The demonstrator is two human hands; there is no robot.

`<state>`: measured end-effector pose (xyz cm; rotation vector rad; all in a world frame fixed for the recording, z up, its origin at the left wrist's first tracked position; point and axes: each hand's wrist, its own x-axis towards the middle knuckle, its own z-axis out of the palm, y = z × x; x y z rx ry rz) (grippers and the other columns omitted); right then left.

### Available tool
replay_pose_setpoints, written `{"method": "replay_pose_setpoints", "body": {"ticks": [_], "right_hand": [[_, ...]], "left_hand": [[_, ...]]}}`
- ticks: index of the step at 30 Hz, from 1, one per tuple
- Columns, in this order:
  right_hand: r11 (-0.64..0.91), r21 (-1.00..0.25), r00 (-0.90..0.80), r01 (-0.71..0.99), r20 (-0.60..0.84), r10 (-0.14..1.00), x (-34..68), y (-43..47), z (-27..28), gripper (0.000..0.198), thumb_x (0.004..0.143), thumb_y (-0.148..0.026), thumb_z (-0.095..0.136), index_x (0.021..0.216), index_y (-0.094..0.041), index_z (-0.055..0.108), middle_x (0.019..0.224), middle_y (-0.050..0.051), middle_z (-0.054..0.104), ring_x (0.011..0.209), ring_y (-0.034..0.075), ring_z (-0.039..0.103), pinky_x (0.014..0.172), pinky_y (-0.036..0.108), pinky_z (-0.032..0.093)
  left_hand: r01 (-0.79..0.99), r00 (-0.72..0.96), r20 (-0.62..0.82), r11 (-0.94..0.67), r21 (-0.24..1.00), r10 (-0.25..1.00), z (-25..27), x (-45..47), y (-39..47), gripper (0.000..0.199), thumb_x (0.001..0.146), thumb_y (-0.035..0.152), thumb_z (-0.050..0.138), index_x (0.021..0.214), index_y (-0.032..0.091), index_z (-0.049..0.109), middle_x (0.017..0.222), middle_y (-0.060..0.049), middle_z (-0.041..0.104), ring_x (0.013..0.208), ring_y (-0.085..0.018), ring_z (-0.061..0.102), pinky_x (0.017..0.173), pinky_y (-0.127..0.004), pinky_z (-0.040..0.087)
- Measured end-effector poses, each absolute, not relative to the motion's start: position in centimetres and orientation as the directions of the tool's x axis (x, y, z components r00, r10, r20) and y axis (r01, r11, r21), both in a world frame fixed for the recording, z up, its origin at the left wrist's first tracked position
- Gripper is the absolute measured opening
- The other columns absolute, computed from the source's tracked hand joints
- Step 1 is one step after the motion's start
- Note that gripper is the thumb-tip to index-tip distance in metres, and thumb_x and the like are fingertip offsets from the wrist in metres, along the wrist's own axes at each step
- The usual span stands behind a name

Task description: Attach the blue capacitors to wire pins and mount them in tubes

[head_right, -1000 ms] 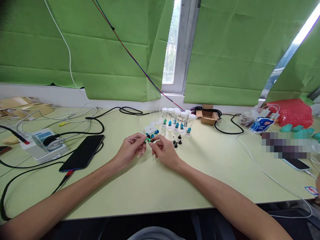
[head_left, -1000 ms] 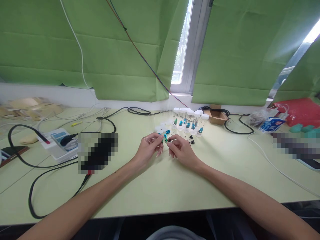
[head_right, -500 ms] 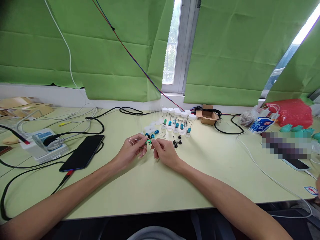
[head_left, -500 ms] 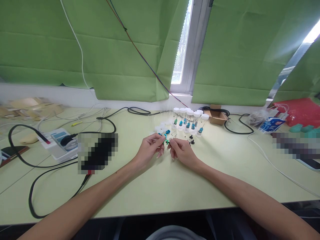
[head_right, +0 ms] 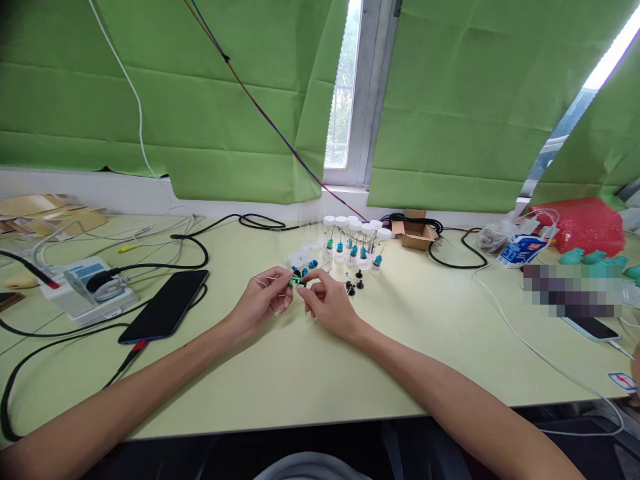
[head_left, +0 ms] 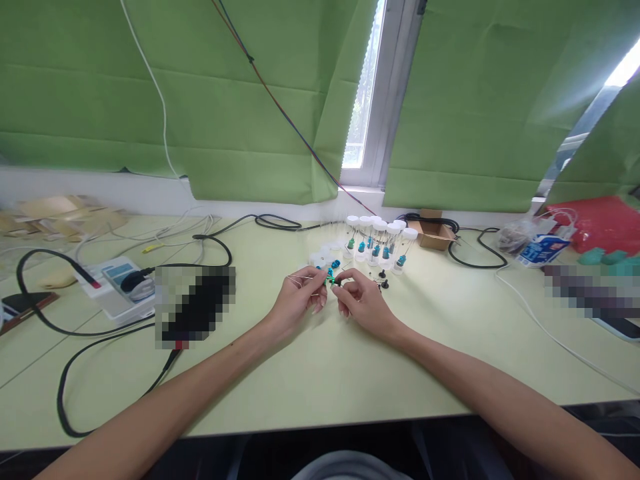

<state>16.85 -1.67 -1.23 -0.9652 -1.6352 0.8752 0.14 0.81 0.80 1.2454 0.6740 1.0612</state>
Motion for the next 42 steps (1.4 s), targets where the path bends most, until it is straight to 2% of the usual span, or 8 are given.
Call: {"method": "replay_pose_setpoints", "body": {"ticks": [6,11,17,23,25,31,37,42], "right_hand": [[0.413,-0.885,-0.186,0.216,0.378,0.907,16.86,-1.55,-1.18,0.022,0.091,-0.043,0.051,0.087,-0.021,0.051,0.051,-0.006,0.054,0.042,0.01,0.047,0.047,0.022,0.042],[0.418,-0.875,-0.192,0.244,0.379,0.905,16.92,-1.58,-1.08,0.034,0.093,-0.047,0.046,0.074,-0.02,0.052,0.049,-0.004,0.053,0.043,0.009,0.048,0.049,0.021,0.041],[0.423,-0.846,-0.174,0.324,0.387,0.906,16.96,-1.49,-1.3,0.046,0.095,-0.052,0.039,0.07,-0.019,0.058,0.046,-0.003,0.053,0.042,0.01,0.047,0.051,0.023,0.041],[0.417,-0.854,-0.142,0.311,0.392,0.909,16.89,-1.36,-1.38,0.052,0.095,-0.055,0.037,0.063,-0.018,0.056,0.045,-0.002,0.052,0.042,0.01,0.048,0.052,0.024,0.042],[0.409,-0.864,-0.135,0.292,0.386,0.912,16.87,-1.44,-1.27,0.049,0.095,-0.054,0.037,0.067,-0.018,0.056,0.047,-0.002,0.053,0.043,0.01,0.049,0.051,0.024,0.042],[0.427,-0.885,-0.145,0.186,0.405,0.903,16.83,-1.73,-0.89,0.029,0.088,-0.047,0.055,0.1,-0.021,0.054,0.064,-0.004,0.058,0.048,0.01,0.052,0.049,0.024,0.045],[0.453,-0.876,-0.156,0.167,0.43,0.889,16.83,-1.64,-1.07,0.022,0.088,-0.041,0.056,0.094,-0.021,0.052,0.067,-0.003,0.056,0.05,0.01,0.053,0.05,0.025,0.047],[0.434,-0.882,-0.172,0.184,0.405,0.898,16.87,-1.63,-1.01,0.023,0.09,-0.043,0.052,0.088,-0.02,0.052,0.062,-0.003,0.055,0.048,0.01,0.051,0.049,0.024,0.045]], "left_hand": [[-0.235,0.415,0.155,-0.06,0.97,0.896,0.73,0.16,0.79,0.026,0.083,0.04,0.065,0.075,0.016,0.059,0.057,0.001,0.054,0.048,-0.008,0.048,0.043,-0.021,0.036],[-0.218,0.422,0.161,-0.073,0.973,0.892,0.74,0.17,0.77,0.026,0.083,0.041,0.065,0.076,0.016,0.06,0.057,0.001,0.054,0.048,-0.009,0.048,0.043,-0.022,0.037],[-0.21,0.436,0.158,-0.071,0.975,0.886,0.68,0.11,0.71,0.027,0.082,0.042,0.066,0.076,0.017,0.06,0.057,0.002,0.055,0.047,-0.009,0.049,0.043,-0.023,0.037],[-0.216,0.434,0.148,-0.057,0.975,0.889,0.77,0.23,0.63,0.028,0.081,0.043,0.066,0.075,0.017,0.059,0.056,0.002,0.055,0.047,-0.009,0.049,0.043,-0.023,0.036],[-0.222,0.426,0.143,-0.05,0.974,0.893,0.86,0.25,0.62,0.028,0.081,0.043,0.066,0.075,0.017,0.059,0.057,0.002,0.055,0.047,-0.009,0.048,0.043,-0.022,0.036],[-0.253,0.388,0.145,-0.046,0.966,0.91,1.0,0.21,0.8,0.027,0.081,0.042,0.067,0.074,0.017,0.059,0.056,0.002,0.055,0.048,-0.008,0.048,0.043,-0.021,0.035],[-0.252,0.391,0.142,-0.043,0.967,0.909,0.85,0.21,0.77,0.028,0.081,0.042,0.067,0.073,0.017,0.059,0.057,0.002,0.055,0.048,-0.008,0.048,0.043,-0.022,0.035],[-0.247,0.395,0.147,-0.049,0.968,0.907,0.76,0.16,0.8,0.028,0.079,0.043,0.068,0.073,0.016,0.06,0.057,0.002,0.054,0.048,-0.009,0.048,0.043,-0.022,0.035]]}}
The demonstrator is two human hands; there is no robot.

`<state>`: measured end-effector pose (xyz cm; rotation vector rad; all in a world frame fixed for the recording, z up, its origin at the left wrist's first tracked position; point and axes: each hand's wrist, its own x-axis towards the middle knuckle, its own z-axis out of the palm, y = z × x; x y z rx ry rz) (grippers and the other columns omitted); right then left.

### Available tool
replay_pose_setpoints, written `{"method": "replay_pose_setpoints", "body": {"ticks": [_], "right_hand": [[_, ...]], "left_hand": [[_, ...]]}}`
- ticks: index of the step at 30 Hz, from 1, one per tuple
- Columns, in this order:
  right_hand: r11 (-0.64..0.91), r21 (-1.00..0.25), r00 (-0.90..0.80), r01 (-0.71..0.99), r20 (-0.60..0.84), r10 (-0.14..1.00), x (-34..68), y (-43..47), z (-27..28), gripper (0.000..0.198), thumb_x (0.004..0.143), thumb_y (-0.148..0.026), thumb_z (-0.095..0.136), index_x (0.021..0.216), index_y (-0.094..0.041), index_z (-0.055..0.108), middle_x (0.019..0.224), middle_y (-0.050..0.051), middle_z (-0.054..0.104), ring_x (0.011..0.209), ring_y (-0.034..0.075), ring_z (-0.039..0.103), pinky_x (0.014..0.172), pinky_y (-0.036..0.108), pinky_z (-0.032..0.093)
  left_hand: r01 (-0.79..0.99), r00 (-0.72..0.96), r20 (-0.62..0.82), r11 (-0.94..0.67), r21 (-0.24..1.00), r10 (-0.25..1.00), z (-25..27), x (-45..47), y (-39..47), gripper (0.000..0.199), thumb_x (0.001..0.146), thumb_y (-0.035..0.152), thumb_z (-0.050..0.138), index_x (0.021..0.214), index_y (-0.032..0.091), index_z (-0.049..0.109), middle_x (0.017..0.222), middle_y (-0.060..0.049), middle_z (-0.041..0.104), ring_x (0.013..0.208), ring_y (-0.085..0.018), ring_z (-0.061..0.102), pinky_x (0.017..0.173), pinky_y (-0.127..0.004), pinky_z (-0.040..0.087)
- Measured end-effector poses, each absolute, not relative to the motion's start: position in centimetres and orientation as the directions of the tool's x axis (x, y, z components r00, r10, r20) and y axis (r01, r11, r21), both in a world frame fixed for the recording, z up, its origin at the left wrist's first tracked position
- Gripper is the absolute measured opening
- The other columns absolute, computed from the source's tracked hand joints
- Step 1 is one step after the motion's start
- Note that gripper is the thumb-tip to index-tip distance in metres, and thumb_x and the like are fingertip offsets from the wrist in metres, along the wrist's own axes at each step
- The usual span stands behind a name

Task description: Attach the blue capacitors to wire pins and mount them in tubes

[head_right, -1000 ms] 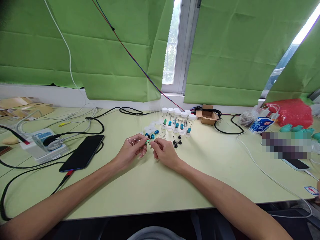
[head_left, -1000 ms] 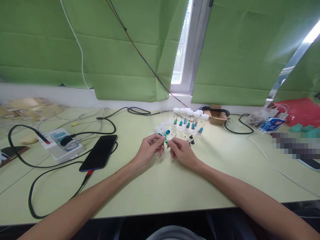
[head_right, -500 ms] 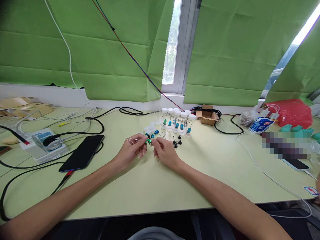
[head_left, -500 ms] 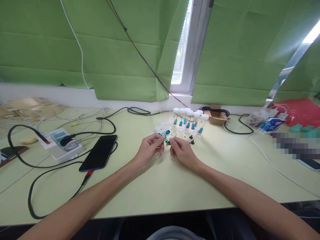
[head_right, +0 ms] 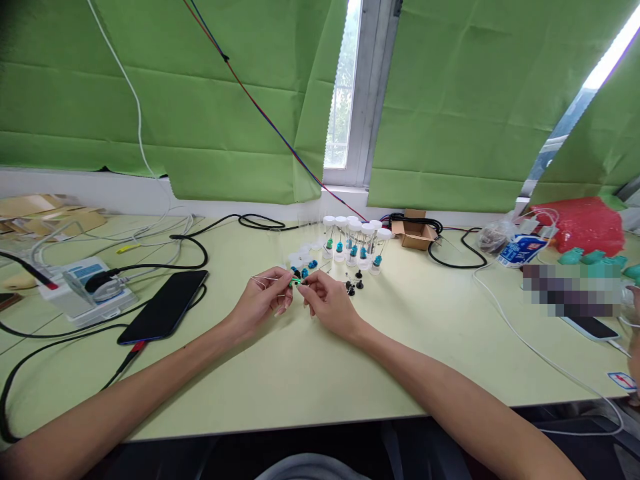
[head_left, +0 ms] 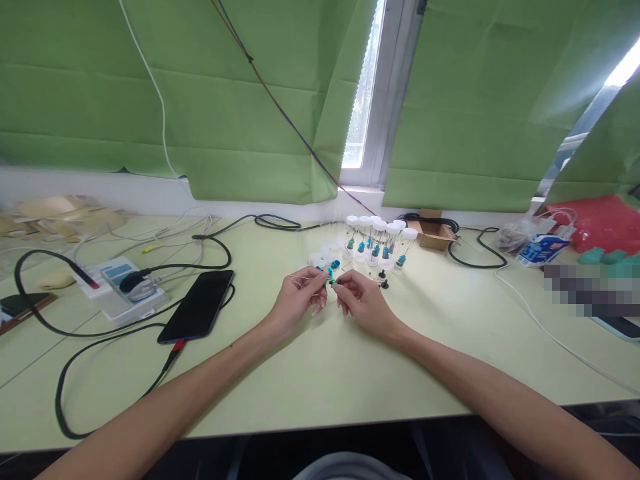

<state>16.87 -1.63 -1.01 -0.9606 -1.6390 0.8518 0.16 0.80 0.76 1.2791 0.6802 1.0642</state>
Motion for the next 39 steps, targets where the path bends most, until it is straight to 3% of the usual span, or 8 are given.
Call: {"method": "replay_pose_setpoints", "body": {"ticks": [15,23,30,39], "right_hand": [[0.419,-0.86,-0.15,0.292,0.391,0.908,16.81,-1.57,-0.93,0.05,0.095,-0.055,0.035,0.065,-0.019,0.053,0.049,-0.002,0.052,0.044,0.01,0.049,0.052,0.024,0.043],[0.419,-0.889,-0.159,0.187,0.393,0.906,16.79,-1.69,-0.97,0.028,0.087,-0.046,0.055,0.101,-0.022,0.051,0.06,-0.006,0.056,0.045,0.01,0.051,0.048,0.023,0.044],[0.433,-0.882,-0.185,0.183,0.402,0.897,16.84,-1.56,-1.18,0.019,0.09,-0.041,0.052,0.092,-0.021,0.051,0.058,-0.005,0.055,0.046,0.01,0.05,0.05,0.024,0.043],[0.412,-0.884,-0.188,0.221,0.376,0.907,16.85,-1.65,-0.98,0.033,0.093,-0.048,0.046,0.075,-0.02,0.052,0.054,-0.004,0.053,0.045,0.009,0.048,0.05,0.022,0.042]], "left_hand": [[-0.226,0.422,0.14,-0.046,0.973,0.896,0.83,0.26,0.6,0.029,0.08,0.043,0.068,0.075,0.016,0.06,0.057,0.001,0.055,0.047,-0.009,0.048,0.043,-0.022,0.036],[-0.252,0.378,0.147,-0.051,0.966,0.914,0.73,0.27,0.82,0.027,0.081,0.042,0.067,0.074,0.017,0.061,0.058,0.002,0.055,0.048,-0.008,0.048,0.043,-0.022,0.036],[-0.23,0.401,0.159,-0.069,0.971,0.902,0.55,0.19,0.8,0.026,0.084,0.041,0.064,0.075,0.016,0.06,0.057,0.001,0.054,0.049,-0.009,0.047,0.044,-0.022,0.036],[-0.22,0.415,0.154,-0.066,0.973,0.897,0.6,0.22,0.79,0.027,0.083,0.041,0.065,0.075,0.016,0.059,0.057,0.002,0.054,0.048,-0.009,0.048,0.044,-0.023,0.036]]}}
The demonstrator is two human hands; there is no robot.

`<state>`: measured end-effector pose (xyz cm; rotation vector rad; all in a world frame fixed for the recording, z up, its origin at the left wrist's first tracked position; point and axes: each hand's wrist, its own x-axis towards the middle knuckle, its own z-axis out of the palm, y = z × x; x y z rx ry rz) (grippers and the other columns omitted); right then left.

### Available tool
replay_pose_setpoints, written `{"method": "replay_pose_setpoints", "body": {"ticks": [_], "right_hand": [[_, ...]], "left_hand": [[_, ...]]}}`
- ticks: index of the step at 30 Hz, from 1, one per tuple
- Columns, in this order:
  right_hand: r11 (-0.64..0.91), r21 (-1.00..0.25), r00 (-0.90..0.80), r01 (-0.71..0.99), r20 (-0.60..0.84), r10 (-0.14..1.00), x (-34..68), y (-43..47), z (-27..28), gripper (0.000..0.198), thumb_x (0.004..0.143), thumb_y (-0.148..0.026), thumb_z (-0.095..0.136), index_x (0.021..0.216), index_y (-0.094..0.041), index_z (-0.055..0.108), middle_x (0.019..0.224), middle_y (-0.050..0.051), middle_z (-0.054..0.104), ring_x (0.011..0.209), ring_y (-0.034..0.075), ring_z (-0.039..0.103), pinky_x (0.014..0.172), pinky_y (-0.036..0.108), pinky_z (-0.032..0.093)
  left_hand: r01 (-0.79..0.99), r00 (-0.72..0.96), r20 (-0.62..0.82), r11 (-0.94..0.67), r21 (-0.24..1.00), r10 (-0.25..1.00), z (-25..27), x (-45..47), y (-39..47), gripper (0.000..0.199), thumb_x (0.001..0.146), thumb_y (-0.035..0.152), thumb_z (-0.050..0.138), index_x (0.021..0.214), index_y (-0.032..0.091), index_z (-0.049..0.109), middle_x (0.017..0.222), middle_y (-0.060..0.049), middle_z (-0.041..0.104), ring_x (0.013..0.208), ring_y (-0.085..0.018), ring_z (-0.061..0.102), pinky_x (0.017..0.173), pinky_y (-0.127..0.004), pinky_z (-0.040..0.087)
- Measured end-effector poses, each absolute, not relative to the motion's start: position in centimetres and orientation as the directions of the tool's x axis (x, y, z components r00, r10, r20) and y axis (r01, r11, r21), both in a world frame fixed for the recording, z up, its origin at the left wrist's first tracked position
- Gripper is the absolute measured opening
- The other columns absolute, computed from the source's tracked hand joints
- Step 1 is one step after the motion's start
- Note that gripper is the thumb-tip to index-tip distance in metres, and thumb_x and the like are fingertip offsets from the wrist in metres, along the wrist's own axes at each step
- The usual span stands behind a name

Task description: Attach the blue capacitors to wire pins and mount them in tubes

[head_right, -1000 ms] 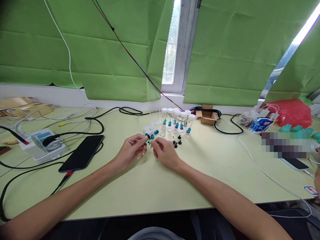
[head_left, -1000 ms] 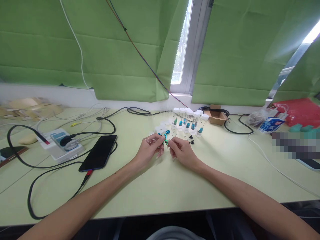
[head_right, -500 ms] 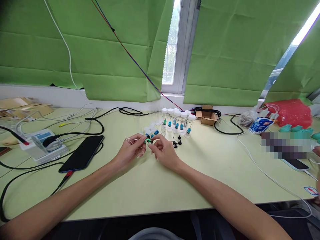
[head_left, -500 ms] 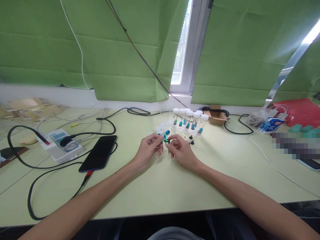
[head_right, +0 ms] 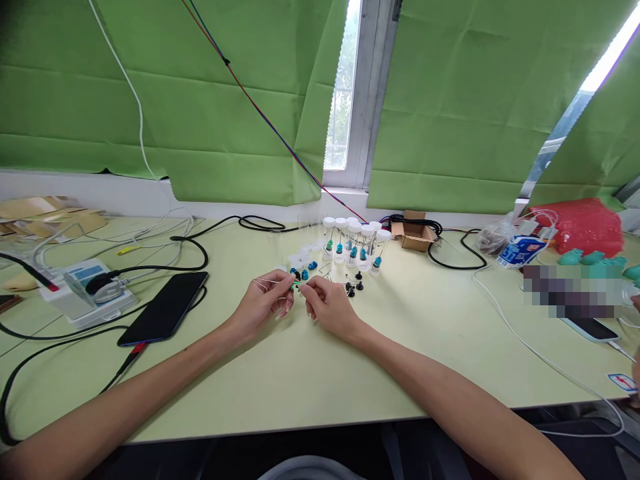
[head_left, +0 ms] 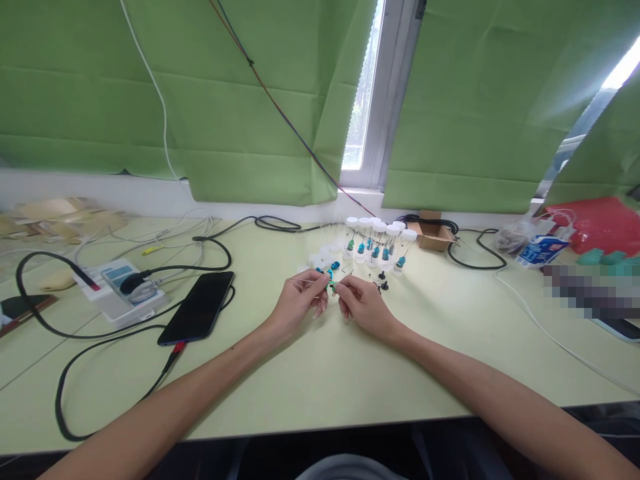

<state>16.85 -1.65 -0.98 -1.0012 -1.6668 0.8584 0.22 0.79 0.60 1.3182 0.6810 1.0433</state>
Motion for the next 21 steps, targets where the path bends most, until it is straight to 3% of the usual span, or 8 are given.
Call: {"method": "replay_pose_setpoints", "body": {"ticks": [11,17,21], "right_hand": [[0.401,-0.871,-0.157,0.283,0.37,0.916,16.88,-1.34,-1.4,0.048,0.096,-0.051,0.035,0.067,-0.018,0.054,0.047,-0.002,0.051,0.042,0.01,0.048,0.051,0.023,0.042],[0.41,-0.892,-0.158,0.188,0.385,0.909,16.78,-1.68,-1.16,0.025,0.09,-0.045,0.052,0.101,-0.022,0.051,0.056,-0.006,0.054,0.044,0.01,0.049,0.047,0.022,0.042],[0.442,-0.883,-0.18,0.156,0.414,0.892,16.77,-1.64,-1.35,0.02,0.09,-0.038,0.054,0.102,-0.023,0.049,0.059,-0.006,0.055,0.045,0.01,0.049,0.048,0.023,0.043]], "left_hand": [[-0.207,0.431,0.148,-0.062,0.976,0.89,0.56,0.22,0.7,0.027,0.084,0.041,0.064,0.076,0.016,0.058,0.058,0.001,0.055,0.048,-0.009,0.048,0.043,-0.023,0.036],[-0.247,0.388,0.16,-0.065,0.967,0.908,0.62,0.15,0.82,0.025,0.084,0.039,0.064,0.076,0.016,0.06,0.059,0.001,0.054,0.05,-0.009,0.048,0.044,-0.021,0.036],[-0.249,0.385,0.156,-0.061,0.967,0.91,0.68,0.17,0.79,0.025,0.084,0.039,0.065,0.076,0.016,0.06,0.059,0.001,0.054,0.051,-0.009,0.048,0.044,-0.021,0.035]]}}
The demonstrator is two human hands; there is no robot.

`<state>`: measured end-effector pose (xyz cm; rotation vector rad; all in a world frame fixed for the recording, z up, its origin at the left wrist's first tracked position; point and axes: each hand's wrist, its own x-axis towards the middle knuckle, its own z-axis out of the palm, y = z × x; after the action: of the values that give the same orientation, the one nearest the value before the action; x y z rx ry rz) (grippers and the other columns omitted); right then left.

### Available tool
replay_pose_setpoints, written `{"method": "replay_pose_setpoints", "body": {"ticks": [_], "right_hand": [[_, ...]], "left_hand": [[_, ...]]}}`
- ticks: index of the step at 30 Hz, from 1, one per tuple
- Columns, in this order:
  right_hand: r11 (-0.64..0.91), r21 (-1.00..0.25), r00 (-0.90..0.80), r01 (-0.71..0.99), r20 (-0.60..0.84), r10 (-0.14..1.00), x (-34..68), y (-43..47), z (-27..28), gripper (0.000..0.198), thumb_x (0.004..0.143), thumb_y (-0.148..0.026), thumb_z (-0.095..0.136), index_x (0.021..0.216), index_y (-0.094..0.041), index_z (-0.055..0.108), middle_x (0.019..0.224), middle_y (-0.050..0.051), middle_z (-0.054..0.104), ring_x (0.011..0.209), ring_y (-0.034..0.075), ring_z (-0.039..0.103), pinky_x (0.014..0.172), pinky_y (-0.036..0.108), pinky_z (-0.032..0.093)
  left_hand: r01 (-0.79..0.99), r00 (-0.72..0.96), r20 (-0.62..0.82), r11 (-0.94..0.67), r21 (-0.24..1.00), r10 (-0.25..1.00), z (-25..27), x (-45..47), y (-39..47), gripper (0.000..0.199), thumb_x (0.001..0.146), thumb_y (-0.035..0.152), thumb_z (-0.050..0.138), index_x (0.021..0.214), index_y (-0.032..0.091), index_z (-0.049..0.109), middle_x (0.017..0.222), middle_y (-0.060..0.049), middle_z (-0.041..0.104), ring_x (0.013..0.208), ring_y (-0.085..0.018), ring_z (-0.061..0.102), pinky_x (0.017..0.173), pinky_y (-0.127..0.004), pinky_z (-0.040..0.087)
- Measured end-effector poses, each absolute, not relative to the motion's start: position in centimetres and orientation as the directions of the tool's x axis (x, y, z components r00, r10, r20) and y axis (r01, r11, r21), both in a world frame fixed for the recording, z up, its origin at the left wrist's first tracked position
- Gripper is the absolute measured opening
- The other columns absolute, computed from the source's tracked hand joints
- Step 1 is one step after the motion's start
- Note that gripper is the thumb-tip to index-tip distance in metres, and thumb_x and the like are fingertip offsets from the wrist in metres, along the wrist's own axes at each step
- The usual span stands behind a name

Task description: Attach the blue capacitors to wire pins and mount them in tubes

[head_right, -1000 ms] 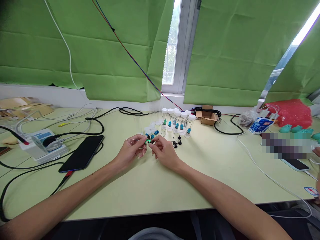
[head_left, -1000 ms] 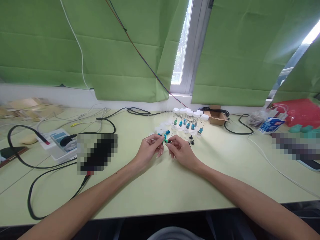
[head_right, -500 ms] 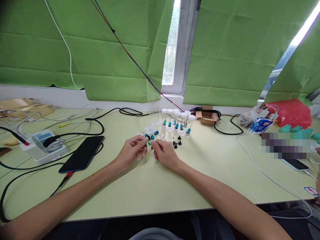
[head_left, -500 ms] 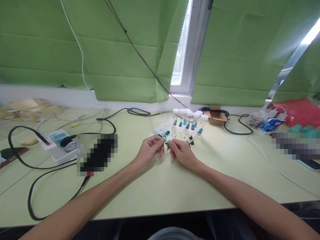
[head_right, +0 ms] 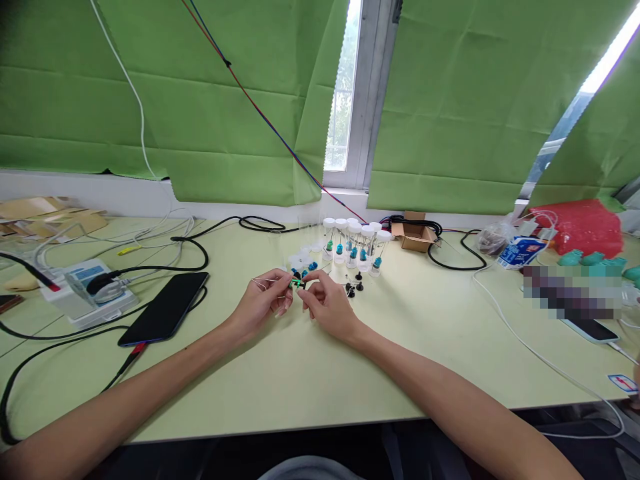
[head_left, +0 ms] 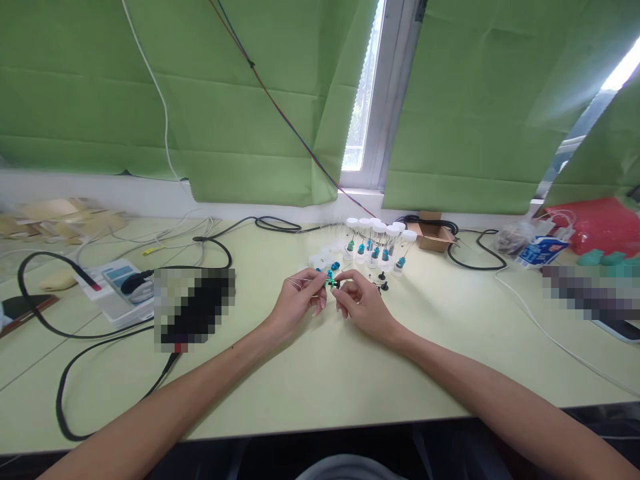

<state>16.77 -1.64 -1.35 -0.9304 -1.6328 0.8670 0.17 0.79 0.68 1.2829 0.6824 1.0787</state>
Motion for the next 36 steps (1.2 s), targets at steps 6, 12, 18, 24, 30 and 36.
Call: {"method": "replay_pose_setpoints", "body": {"ticks": [6,12,18,24,30,36], "right_hand": [[0.447,-0.876,-0.185,0.181,0.416,0.89,16.8,-1.45,-1.38,0.016,0.091,-0.037,0.051,0.092,-0.021,0.051,0.057,-0.006,0.055,0.044,0.009,0.048,0.048,0.023,0.042],[0.431,-0.876,-0.189,0.216,0.395,0.899,16.88,-1.58,-1.21,0.023,0.094,-0.04,0.047,0.082,-0.021,0.052,0.053,-0.005,0.052,0.044,0.009,0.047,0.05,0.022,0.042],[0.436,-0.855,-0.177,0.282,0.4,0.899,16.95,-1.5,-1.35,0.036,0.096,-0.044,0.041,0.074,-0.02,0.055,0.049,-0.004,0.052,0.043,0.009,0.046,0.052,0.022,0.041],[0.433,-0.846,-0.16,0.31,0.403,0.901,16.86,-1.4,-1.34,0.049,0.098,-0.048,0.034,0.063,-0.019,0.053,0.046,-0.003,0.052,0.045,0.01,0.049,0.057,0.023,0.043],[0.402,-0.887,-0.167,0.225,0.371,0.913,16.77,-1.68,-1.15,0.028,0.092,-0.048,0.047,0.097,-0.021,0.053,0.054,-0.006,0.054,0.042,0.01,0.048,0.048,0.022,0.042],[0.425,-0.879,-0.189,0.214,0.39,0.901,16.78,-1.65,-1.21,0.024,0.09,-0.045,0.051,0.097,-0.022,0.049,0.055,-0.007,0.054,0.044,0.01,0.049,0.049,0.023,0.043]], "left_hand": [[-0.225,0.392,0.161,-0.075,0.971,0.906,0.62,0.11,0.78,0.026,0.084,0.039,0.065,0.075,0.016,0.059,0.057,0.001,0.053,0.049,-0.009,0.048,0.043,-0.022,0.036],[-0.203,0.409,0.171,-0.094,0.975,0.896,0.62,0.08,0.78,0.026,0.085,0.04,0.063,0.075,0.016,0.059,0.057,0.001,0.054,0.049,-0.009,0.048,0.045,-0.023,0.037],[-0.193,0.424,0.174,-0.099,0.976,0.889,0.55,0.14,0.81,0.025,0.084,0.04,0.063,0.076,0.017,0.059,0.059,0.001,0.056,0.048,-0.009,0.048,0.044,-0.024,0.037],[-0.197,0.437,0.167,-0.087,0.976,0.884,0.58,0.19,0.73,0.026,0.084,0.04,0.064,0.076,0.017,0.059,0.059,0.001,0.056,0.048,-0.01,0.048,0.044,-0.023,0.036],[-0.233,0.393,0.167,-0.078,0.969,0.904,0.7,0.1,0.88,0.026,0.083,0.04,0.065,0.075,0.016,0.06,0.058,0.001,0.054,0.049,-0.009,0.047,0.044,-0.022,0.036],[-0.232,0.39,0.162,-0.074,0.97,0.906,0.64,0.14,0.9,0.026,0.082,0.042,0.066,0.075,0.017,0.06,0.058,0.001,0.055,0.049,-0.009,0.048,0.044,-0.022,0.036]]}}
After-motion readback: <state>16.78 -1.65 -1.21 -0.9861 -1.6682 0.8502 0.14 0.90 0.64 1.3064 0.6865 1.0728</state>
